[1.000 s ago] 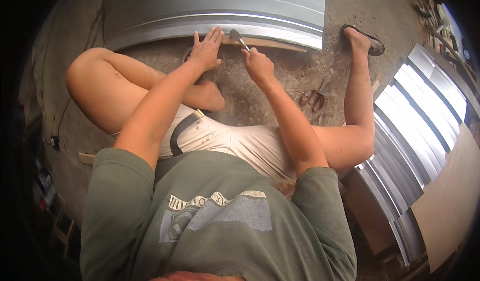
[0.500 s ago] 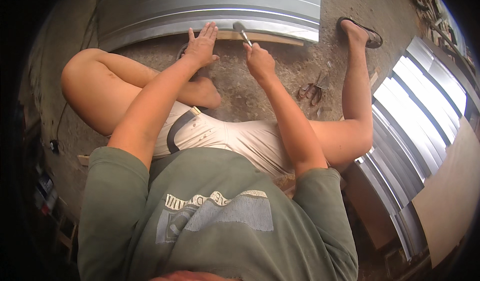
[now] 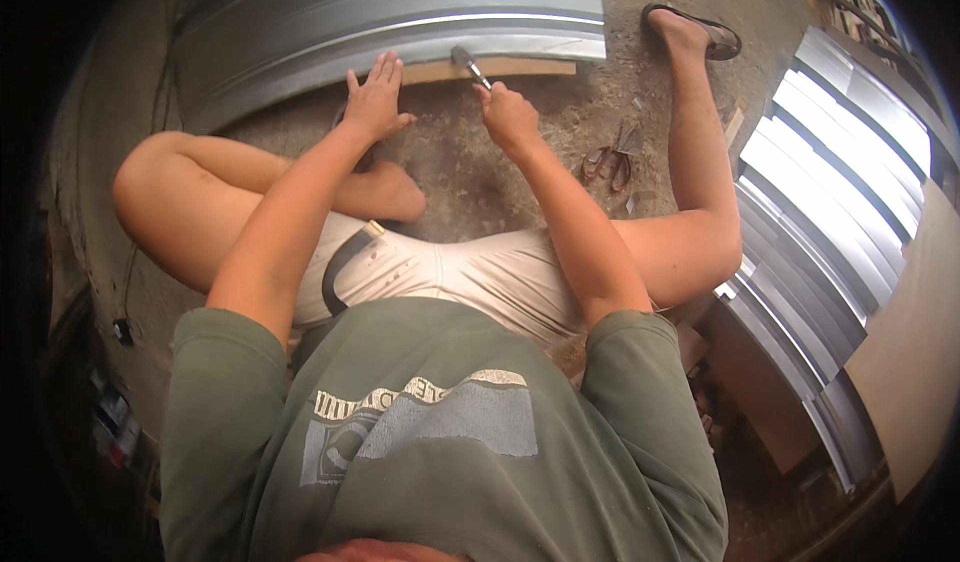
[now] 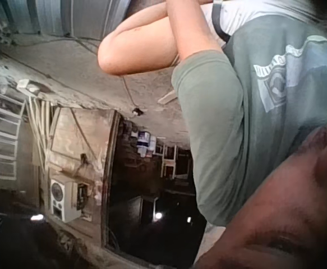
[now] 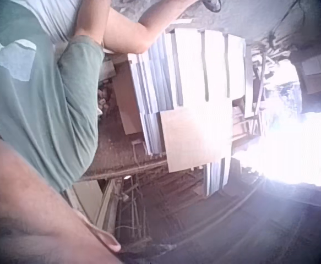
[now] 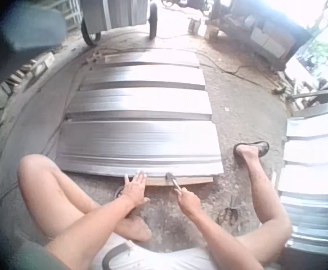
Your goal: The person hammers nails through corrugated metal sheets into wooden boards while sitting on the floor.
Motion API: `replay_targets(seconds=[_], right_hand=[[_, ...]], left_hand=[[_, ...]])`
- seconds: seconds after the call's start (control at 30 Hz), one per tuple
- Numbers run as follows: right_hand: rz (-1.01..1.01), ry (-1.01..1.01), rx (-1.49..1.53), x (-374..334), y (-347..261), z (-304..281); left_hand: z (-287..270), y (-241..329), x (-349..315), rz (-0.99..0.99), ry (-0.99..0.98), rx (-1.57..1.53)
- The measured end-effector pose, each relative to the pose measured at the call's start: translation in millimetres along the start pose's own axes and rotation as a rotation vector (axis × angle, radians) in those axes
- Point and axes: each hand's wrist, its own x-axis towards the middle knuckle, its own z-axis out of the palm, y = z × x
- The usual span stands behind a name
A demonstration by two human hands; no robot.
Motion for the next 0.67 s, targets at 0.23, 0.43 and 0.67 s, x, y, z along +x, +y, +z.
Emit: replay_targets(seconds=[0.23, 0.43, 0.67], right_hand=[[0.022, -0.009, -0.039, -7.2, 8.6, -7.6], [0.034, 0.053, 0.034, -13.1, 14.4, -8.6], [-0.015, 0.135, 0.175, 2.6, 24.0, -44.5]], left_hand=[[3.7, -1.0, -4.3, -0.016, -0.025, -0.016], [2.5, -3.7, -8.5, -0.004, -0.036, 0.009], [9.0, -3.3, 2.8, 0.013, -0.067, 0.085]])
